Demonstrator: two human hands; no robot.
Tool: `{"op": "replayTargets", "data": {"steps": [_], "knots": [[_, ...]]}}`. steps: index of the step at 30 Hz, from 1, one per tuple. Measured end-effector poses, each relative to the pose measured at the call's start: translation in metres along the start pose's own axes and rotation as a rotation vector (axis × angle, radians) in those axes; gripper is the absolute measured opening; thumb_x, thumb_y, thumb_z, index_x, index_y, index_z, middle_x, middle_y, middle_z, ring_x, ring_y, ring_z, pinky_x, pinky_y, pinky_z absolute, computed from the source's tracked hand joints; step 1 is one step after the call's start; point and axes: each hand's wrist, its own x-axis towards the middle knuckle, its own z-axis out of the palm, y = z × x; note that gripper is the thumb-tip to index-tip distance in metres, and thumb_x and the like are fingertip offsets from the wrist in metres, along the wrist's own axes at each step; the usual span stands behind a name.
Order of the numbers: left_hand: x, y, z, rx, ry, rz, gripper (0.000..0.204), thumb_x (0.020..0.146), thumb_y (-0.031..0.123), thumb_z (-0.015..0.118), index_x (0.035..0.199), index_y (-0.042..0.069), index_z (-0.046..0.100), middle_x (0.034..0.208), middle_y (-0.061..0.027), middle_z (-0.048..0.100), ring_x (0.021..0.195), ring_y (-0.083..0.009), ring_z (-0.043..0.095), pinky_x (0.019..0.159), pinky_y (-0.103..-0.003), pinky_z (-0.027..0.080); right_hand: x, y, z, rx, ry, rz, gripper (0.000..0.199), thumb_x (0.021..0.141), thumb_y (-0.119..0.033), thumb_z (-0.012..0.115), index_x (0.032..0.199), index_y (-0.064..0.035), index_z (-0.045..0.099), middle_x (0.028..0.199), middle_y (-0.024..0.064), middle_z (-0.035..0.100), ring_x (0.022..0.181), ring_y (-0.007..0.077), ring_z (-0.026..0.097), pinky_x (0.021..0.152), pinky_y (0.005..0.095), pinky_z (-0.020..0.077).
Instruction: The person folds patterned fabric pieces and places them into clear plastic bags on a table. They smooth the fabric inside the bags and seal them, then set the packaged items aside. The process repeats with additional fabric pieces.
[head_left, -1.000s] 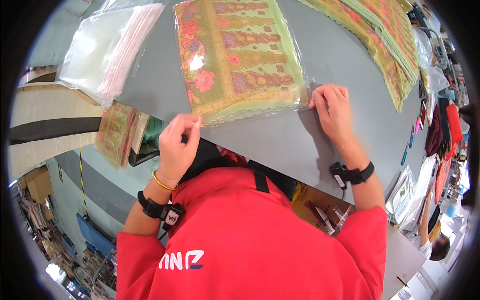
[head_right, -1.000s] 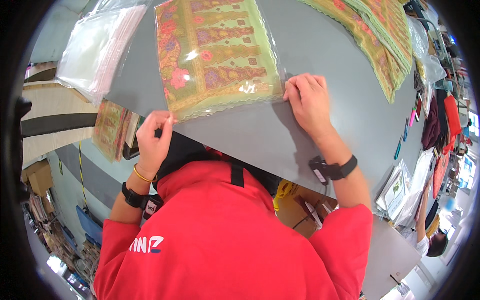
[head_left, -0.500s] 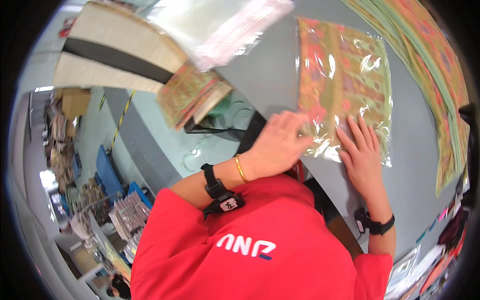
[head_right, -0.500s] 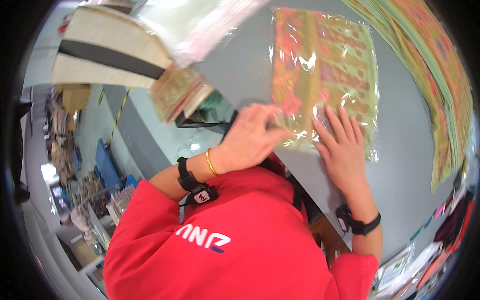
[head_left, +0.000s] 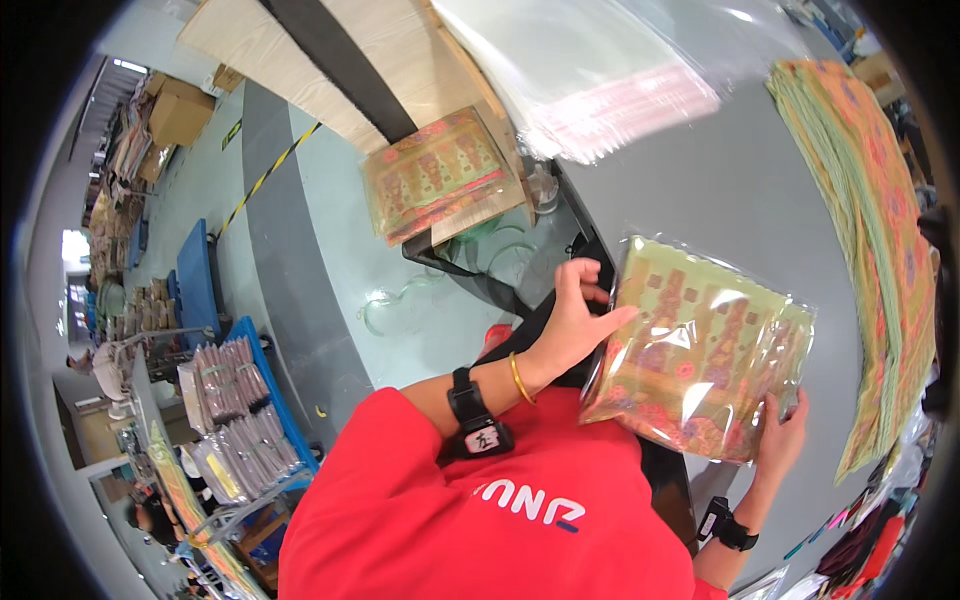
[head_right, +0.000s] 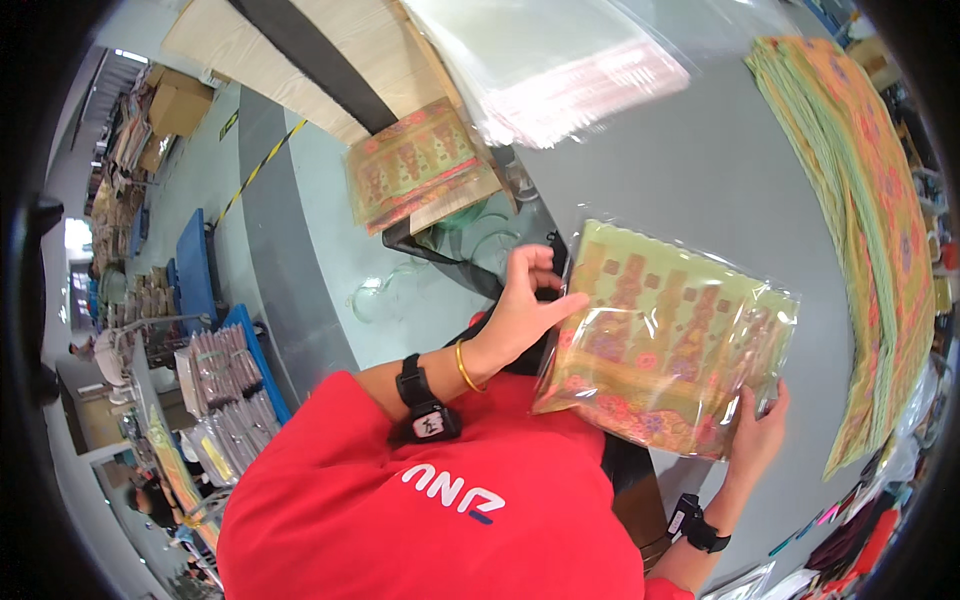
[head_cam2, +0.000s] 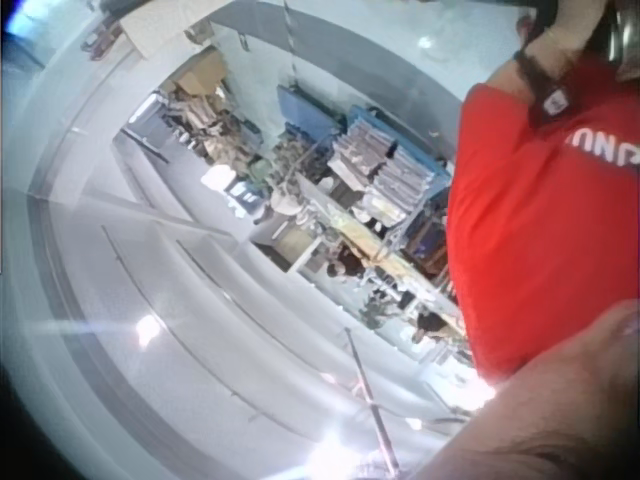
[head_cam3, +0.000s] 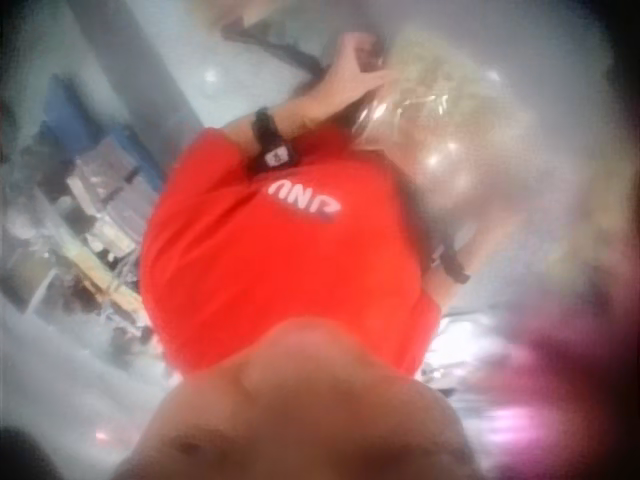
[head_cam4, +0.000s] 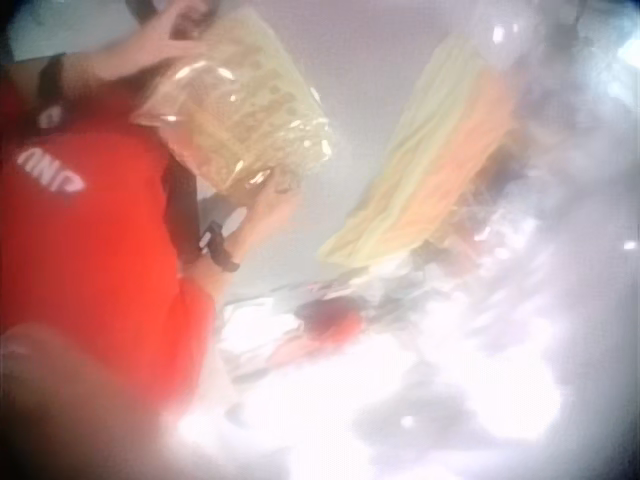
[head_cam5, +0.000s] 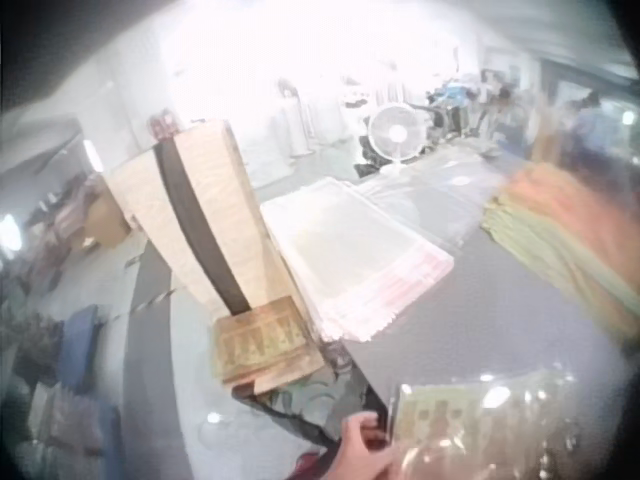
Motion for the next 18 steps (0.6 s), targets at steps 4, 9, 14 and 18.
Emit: {"op": "replayTargets", "data": {"steps": [4,9,14,18], "knots": [[0.002,0.017,-0.09,-0.271,-0.168,-0.136,0.044,0.101,0.007,0.071,0.139,0.002,0.05,0.12,-0.0069,0.067,0.107,-0.0121,0.066,0.089,-0.029,0.056,-0.004,-0.096,0.017,0.49,-0.132,-0.254,0.062,0.098,-0.009,0.074,0.153,-0.0026,0.047,0.105,0.003,0.067,0.095,0.0097,0.062,0.079,0.0259,0.0501],[-0.03,0.058,-0.263,-0.166,0.313,0.122,0.057,0.104,-0.002,0.059,0.157,0.008,0.04,0.14,-0.01,0.064,0.121,-0.0154,0.063,0.101,-0.034,0.055,-0.065,-0.233,0.063,0.783,-0.212,-0.698,0.067,0.099,-0.005,0.072,0.158,0.0006,0.038,0.097,0.0002,0.061,0.084,0.0101,0.057,0.071,0.0257,0.0475],[0.0,0.066,-0.399,-0.138,0.579,0.277,0.057,0.106,-0.001,0.056,0.159,0.009,0.036,0.14,-0.0122,0.064,0.119,-0.0157,0.065,0.096,-0.032,0.056,-0.058,-0.432,0.134,0.511,-0.463,-0.915,0.075,0.096,-0.011,0.077,0.16,-0.0046,0.038,0.1,0.007,0.063,0.068,0.0168,0.059,0.063,0.0333,0.0487],[0.085,0.019,-0.476,-0.113,0.595,0.181,0.057,0.106,0.001,0.058,0.159,0.007,0.037,0.132,-0.0111,0.067,0.112,-0.0158,0.066,0.091,-0.031,0.057,-0.037,-0.497,0.172,0.284,-0.204,-1.146,0.055,0.096,-0.013,0.076,0.146,-0.0076,0.052,0.116,0.0126,0.065,0.077,0.0283,0.068,0.069,0.0405,0.0555]]}}
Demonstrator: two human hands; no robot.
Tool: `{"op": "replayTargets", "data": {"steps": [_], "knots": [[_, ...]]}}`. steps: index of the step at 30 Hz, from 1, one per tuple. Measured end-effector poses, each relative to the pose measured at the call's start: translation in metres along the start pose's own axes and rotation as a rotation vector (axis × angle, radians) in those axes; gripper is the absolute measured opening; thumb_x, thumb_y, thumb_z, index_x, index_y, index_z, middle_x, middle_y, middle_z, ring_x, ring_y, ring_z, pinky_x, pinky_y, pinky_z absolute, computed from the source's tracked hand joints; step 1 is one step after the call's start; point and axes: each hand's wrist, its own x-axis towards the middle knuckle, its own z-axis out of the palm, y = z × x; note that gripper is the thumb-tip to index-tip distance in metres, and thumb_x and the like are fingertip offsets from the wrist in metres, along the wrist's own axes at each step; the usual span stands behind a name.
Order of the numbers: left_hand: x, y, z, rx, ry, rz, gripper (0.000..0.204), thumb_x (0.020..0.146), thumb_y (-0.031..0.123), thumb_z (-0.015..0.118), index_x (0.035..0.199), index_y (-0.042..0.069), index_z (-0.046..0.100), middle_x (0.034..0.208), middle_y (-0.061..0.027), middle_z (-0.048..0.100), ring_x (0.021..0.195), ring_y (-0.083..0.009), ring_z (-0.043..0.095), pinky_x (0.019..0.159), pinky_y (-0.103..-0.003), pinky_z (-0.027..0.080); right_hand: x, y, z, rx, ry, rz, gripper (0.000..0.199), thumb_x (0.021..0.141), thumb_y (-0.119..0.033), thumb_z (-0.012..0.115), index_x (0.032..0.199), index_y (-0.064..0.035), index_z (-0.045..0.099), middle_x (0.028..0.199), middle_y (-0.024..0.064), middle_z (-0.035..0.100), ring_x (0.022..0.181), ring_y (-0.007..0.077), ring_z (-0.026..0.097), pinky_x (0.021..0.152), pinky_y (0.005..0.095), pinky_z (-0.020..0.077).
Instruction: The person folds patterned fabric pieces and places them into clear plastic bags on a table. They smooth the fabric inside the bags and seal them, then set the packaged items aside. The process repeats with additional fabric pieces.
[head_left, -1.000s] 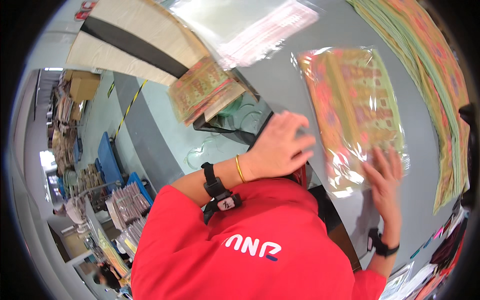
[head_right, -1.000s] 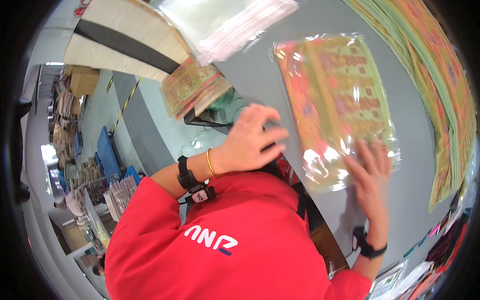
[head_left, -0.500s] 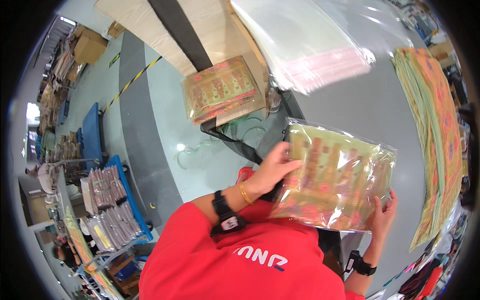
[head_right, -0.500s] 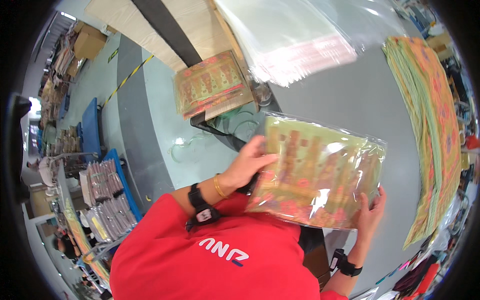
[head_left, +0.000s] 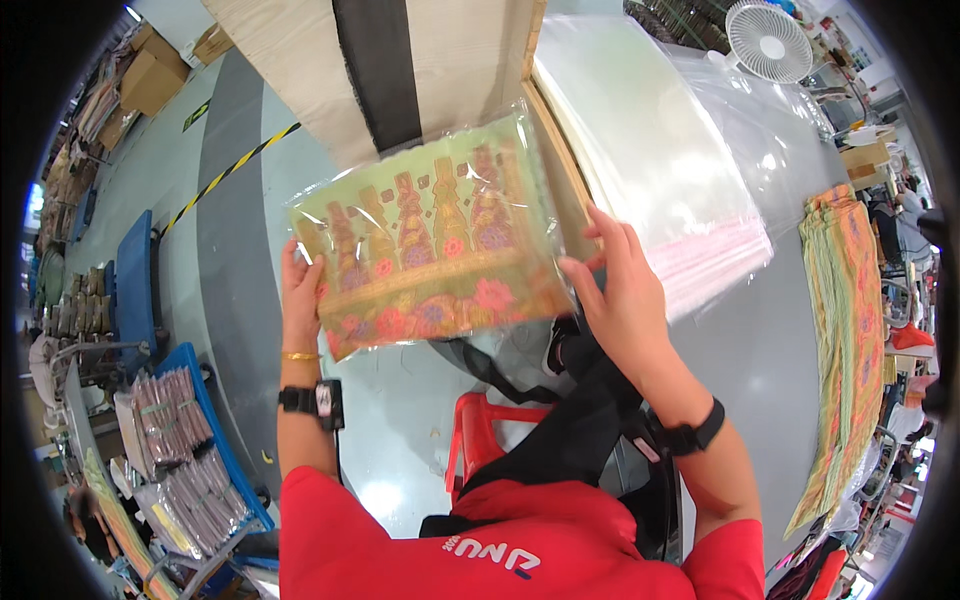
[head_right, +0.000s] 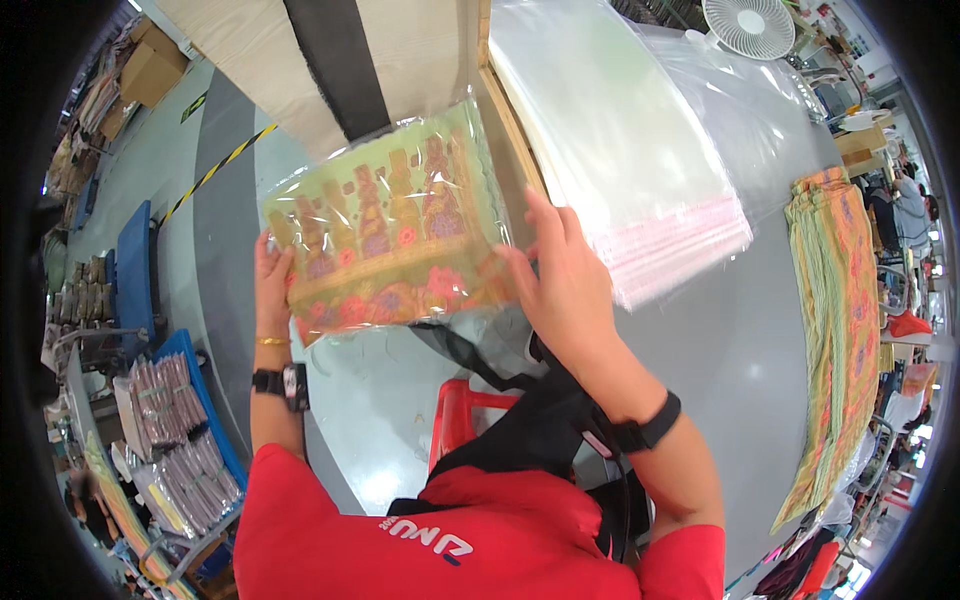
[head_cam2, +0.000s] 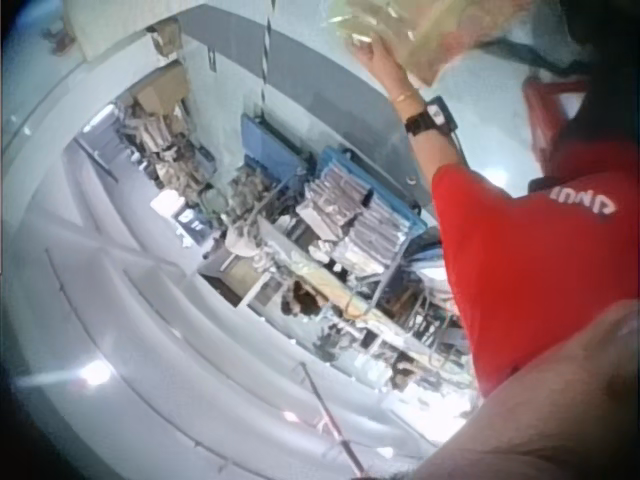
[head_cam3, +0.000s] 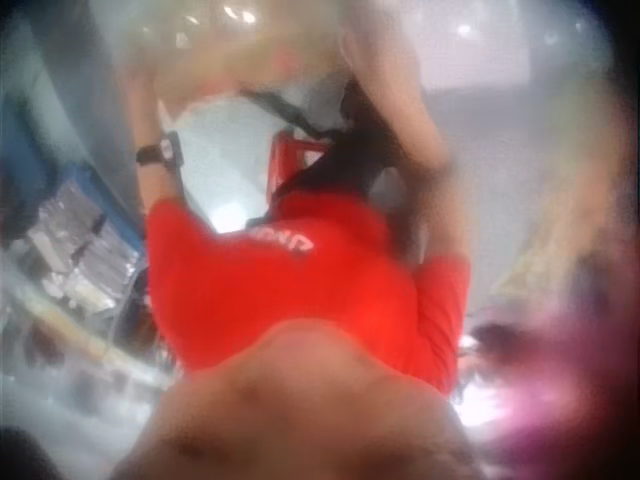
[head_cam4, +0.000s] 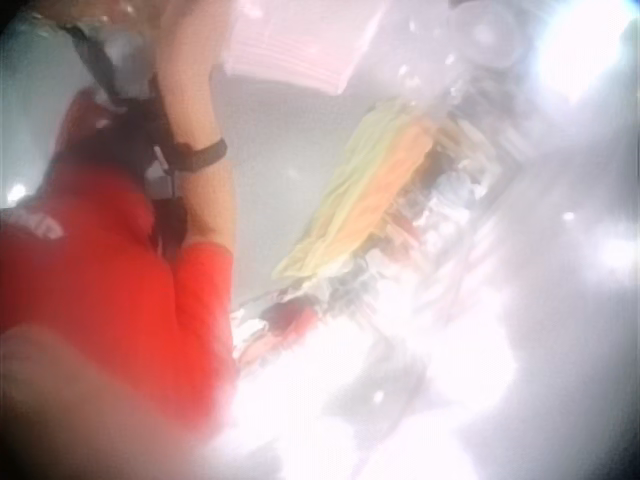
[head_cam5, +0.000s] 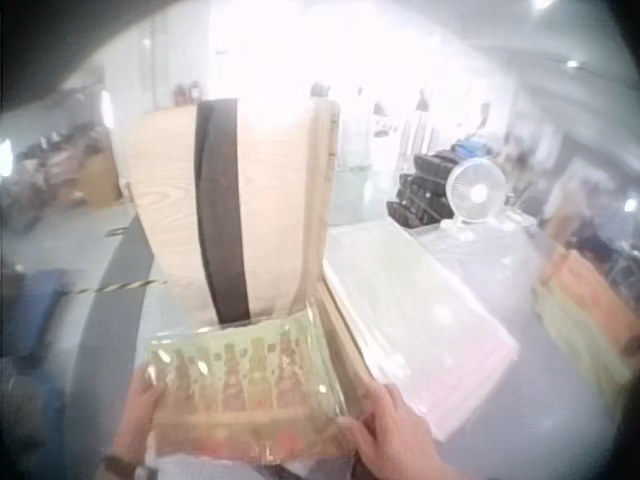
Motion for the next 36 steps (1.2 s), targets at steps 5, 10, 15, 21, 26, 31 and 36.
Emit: {"op": "replayTargets", "data": {"steps": [5,10,15,21,26,31,36], "knots": [[0.096,-0.132,0.0,0.183,0.076,-0.219,0.06,0.102,0.009,0.066,0.156,0.006,0.041,0.123,-0.0121,0.069,0.107,-0.0205,0.068,0.088,-0.035,0.057,-0.074,0.027,-0.047,-0.109,-0.132,0.047,0.035,0.091,-0.005,0.077,0.126,-0.006,0.068,0.116,0.0115,0.067,0.082,0.0276,0.07,0.07,0.0372,0.0568],[0.086,-0.171,0.02,1.192,0.486,0.406,0.051,0.101,0.016,0.068,0.146,0.0,0.051,0.107,-0.0173,0.066,0.1,-0.0289,0.066,0.087,-0.039,0.053,-0.193,0.048,-0.124,-0.222,-0.078,0.463,0.017,0.093,0.003,0.072,0.109,-0.0027,0.074,0.1,0.0105,0.07,0.079,0.0224,0.07,0.062,0.03,0.054],[-0.058,-0.205,0.098,0.339,-0.016,-0.374,0.032,0.102,0.027,0.072,0.12,0.001,0.063,0.115,-0.0163,0.072,0.11,-0.0275,0.068,0.094,-0.043,0.056,-0.324,0.068,-0.178,-0.148,0.278,0.796,0.01,0.1,-0.002,0.066,0.106,0.0003,0.074,0.096,0.0101,0.07,0.079,0.0181,0.07,0.064,0.028,0.0562],[-0.038,-0.272,0.138,-0.921,0.022,-0.459,0.043,0.107,0.027,0.064,0.138,-0.002,0.06,0.128,-0.0173,0.068,0.121,-0.0291,0.065,0.113,-0.046,0.051,-0.404,0.065,-0.193,-0.242,0.202,1.078,0.014,0.102,-0.01,0.067,0.105,0.0009,0.076,0.093,0.0123,0.075,0.082,0.0199,0.075,0.07,0.0302,0.0583],[0.009,-0.249,0.134,-0.78,-0.164,-0.448,0.055,0.107,0.033,0.064,0.144,-0.007,0.053,0.146,-0.0212,0.059,0.13,-0.034,0.061,0.115,-0.045,0.049,-0.411,0.068,-0.183,-0.043,0.314,1.121,0.013,0.102,-0.013,0.069,0.106,-0.0019,0.074,0.084,0.0072,0.074,0.075,0.0153,0.072,0.067,0.0296,0.0556],[-0.016,-0.169,0.146,-0.181,0.287,-0.652,0.056,0.109,0.038,0.06,0.141,-0.006,0.051,0.142,-0.0164,0.058,0.122,-0.0314,0.061,0.107,-0.04,0.052,-0.422,0.086,-0.177,0.11,0.372,1.149,0.011,0.102,-0.013,0.07,0.103,-0.0025,0.072,0.078,0.0044,0.072,0.071,0.012,0.068,0.065,0.0297,0.0542],[-0.013,-0.014,0.222,0.327,0.192,0.376,0.037,0.112,0.033,0.057,0.129,-0.001,0.061,0.113,-0.0062,0.06,0.097,-0.0175,0.057,0.086,-0.031,0.05,-0.425,0.107,-0.203,-0.022,0.321,1.059,0.007,0.098,-0.012,0.072,0.1,-0.0056,0.072,0.08,0.0069,0.073,0.069,0.0187,0.07,0.064,0.0329,0.055]]}}
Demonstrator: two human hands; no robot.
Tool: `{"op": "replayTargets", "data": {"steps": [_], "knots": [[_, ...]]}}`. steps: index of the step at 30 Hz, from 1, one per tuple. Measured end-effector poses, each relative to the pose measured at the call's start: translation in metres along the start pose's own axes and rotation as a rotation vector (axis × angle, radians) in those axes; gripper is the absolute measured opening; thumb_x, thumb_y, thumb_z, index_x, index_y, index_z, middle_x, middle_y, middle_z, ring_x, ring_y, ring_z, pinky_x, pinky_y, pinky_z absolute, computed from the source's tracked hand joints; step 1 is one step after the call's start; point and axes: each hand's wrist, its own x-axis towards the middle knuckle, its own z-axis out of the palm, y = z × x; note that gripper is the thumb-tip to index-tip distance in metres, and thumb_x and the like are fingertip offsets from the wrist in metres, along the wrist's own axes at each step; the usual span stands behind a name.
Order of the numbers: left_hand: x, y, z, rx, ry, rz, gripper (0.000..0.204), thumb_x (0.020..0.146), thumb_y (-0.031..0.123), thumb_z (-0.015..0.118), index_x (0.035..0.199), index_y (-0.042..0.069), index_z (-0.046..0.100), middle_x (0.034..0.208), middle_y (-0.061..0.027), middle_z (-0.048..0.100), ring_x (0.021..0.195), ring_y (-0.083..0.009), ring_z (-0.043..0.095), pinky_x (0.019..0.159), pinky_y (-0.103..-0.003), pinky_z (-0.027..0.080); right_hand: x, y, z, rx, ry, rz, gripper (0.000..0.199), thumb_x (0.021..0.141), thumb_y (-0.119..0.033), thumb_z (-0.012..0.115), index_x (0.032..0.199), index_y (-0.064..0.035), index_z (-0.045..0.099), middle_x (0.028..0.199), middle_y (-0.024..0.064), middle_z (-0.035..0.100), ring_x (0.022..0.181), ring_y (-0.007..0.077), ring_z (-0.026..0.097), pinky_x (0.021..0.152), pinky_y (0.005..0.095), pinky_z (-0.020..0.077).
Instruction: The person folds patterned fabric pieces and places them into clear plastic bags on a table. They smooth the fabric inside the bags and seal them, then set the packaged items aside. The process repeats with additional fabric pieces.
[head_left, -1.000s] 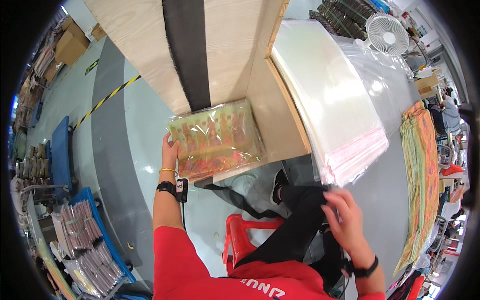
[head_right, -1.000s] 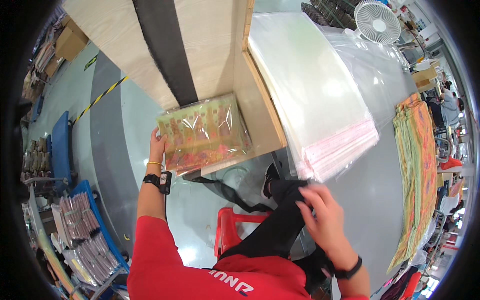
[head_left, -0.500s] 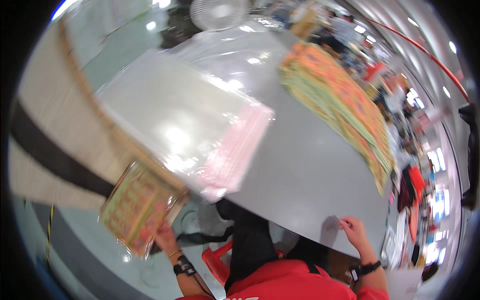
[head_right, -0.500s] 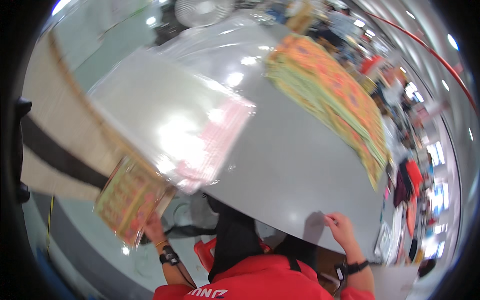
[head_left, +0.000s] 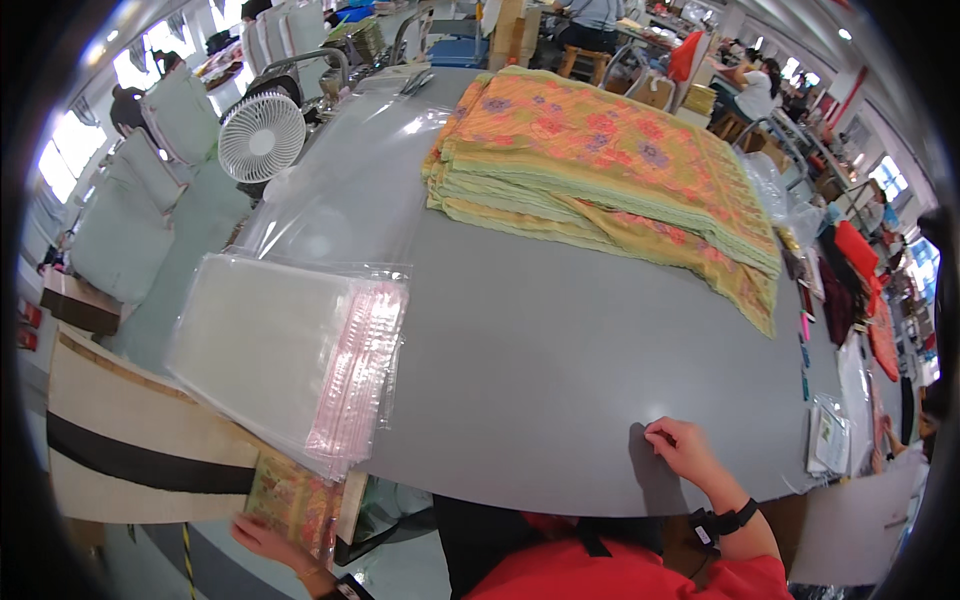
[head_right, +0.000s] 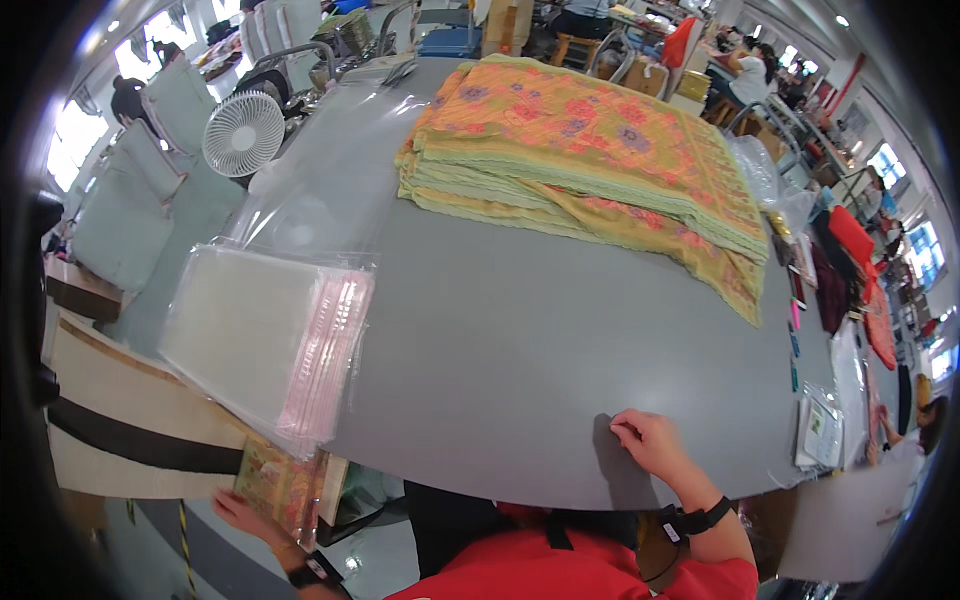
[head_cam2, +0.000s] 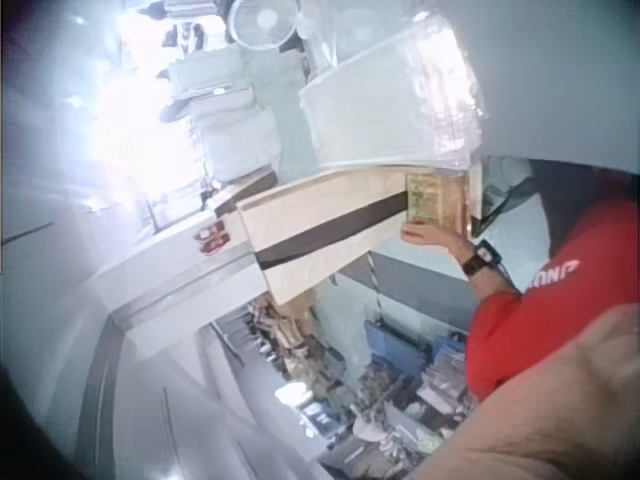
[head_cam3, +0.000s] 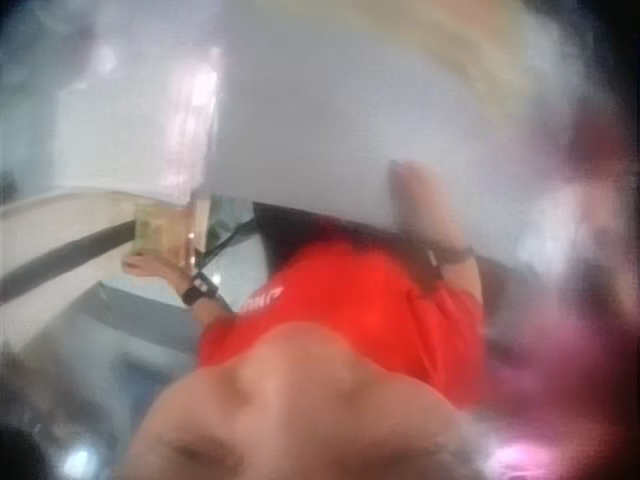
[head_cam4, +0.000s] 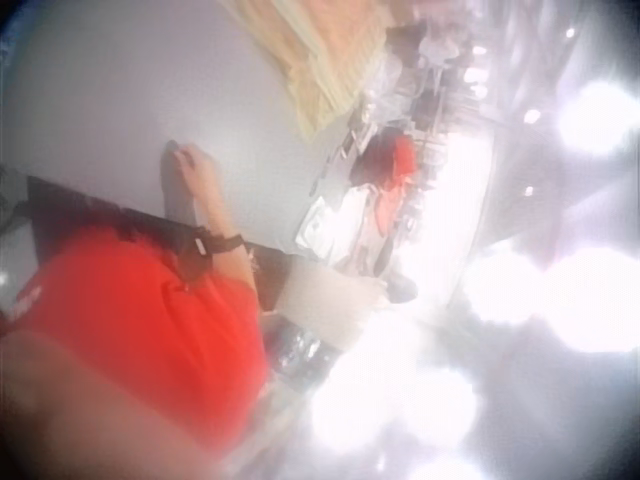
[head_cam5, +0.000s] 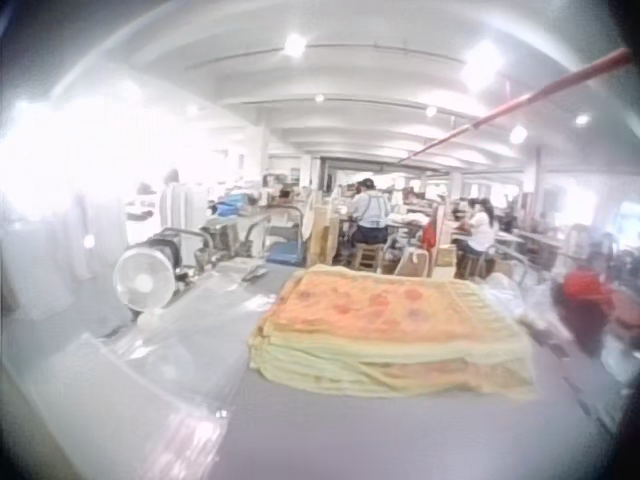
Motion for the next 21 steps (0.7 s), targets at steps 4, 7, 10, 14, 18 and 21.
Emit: {"op": "replayTargets", "data": {"steps": [4,7,10,14,18,21], "knots": [[0.0,0.138,0.147,-0.203,-0.578,0.191,0.025,0.111,0.024,0.058,0.125,0.003,0.063,0.095,0.0021,0.058,0.085,-0.0081,0.054,0.075,-0.026,0.047,0.043,0.005,-0.023,-0.109,0.116,-0.219,0.007,0.093,-0.01,0.074,0.099,-0.0069,0.072,0.085,0.0103,0.073,0.074,0.0292,0.07,0.067,0.0387,0.0563],[-0.052,0.202,0.301,-0.116,-1.183,0.227,0.021,0.107,0.02,0.065,0.122,0.005,0.07,0.093,0.0013,0.066,0.079,-0.0055,0.06,0.063,-0.02,0.045,0.072,0.02,-0.043,-0.113,0.108,-0.317,0.007,0.092,-0.008,0.075,0.097,-0.0065,0.072,0.087,0.0113,0.072,0.077,0.0333,0.069,0.069,0.0419,0.0559],[-0.109,0.235,0.44,0.061,-1.26,0.236,0.033,0.105,0.03,0.068,0.122,0.002,0.071,0.095,-0.0038,0.074,0.078,-0.0094,0.068,0.056,-0.025,0.05,0.078,0.04,-0.062,-0.108,0.115,-0.311,0.007,0.091,-0.007,0.075,0.095,-0.0059,0.071,0.087,0.0121,0.07,0.076,0.0347,0.067,0.068,0.0433,0.0545],[-0.153,0.247,0.566,0.022,-1.14,0.169,0.036,0.103,0.036,0.07,0.112,0.002,0.072,0.084,-0.002,0.068,0.065,-0.0107,0.062,0.049,-0.027,0.047,0.066,0.056,-0.083,-0.016,0.125,-0.084,0.007,0.091,-0.007,0.076,0.095,-0.0053,0.07,0.084,0.0128,0.068,0.072,0.0357,0.065,0.064,0.0433,0.0527],[-0.165,0.222,0.623,0.168,-1.061,0.059,0.029,0.097,0.034,0.076,0.103,0.006,0.072,0.077,0.0004,0.062,0.06,-0.0074,0.056,0.049,-0.024,0.045,0.058,0.063,-0.091,0.081,0.123,0.093,0.006,0.092,-0.008,0.076,0.096,-0.0062,0.071,0.085,0.0128,0.069,0.074,0.036,0.067,0.064,0.0423,0.0538],[-0.146,0.203,0.628,-0.02,-1.072,0.103,0.023,0.098,0.031,0.076,0.097,0.009,0.07,0.071,0.0022,0.058,0.054,-0.0065,0.049,0.047,-0.025,0.04,0.071,0.062,-0.085,0.022,0.112,-0.038,0.005,0.093,-0.008,0.076,0.097,-0.0071,0.072,0.089,0.0128,0.071,0.079,0.0356,0.069,0.067,0.0422,0.0559]]}}
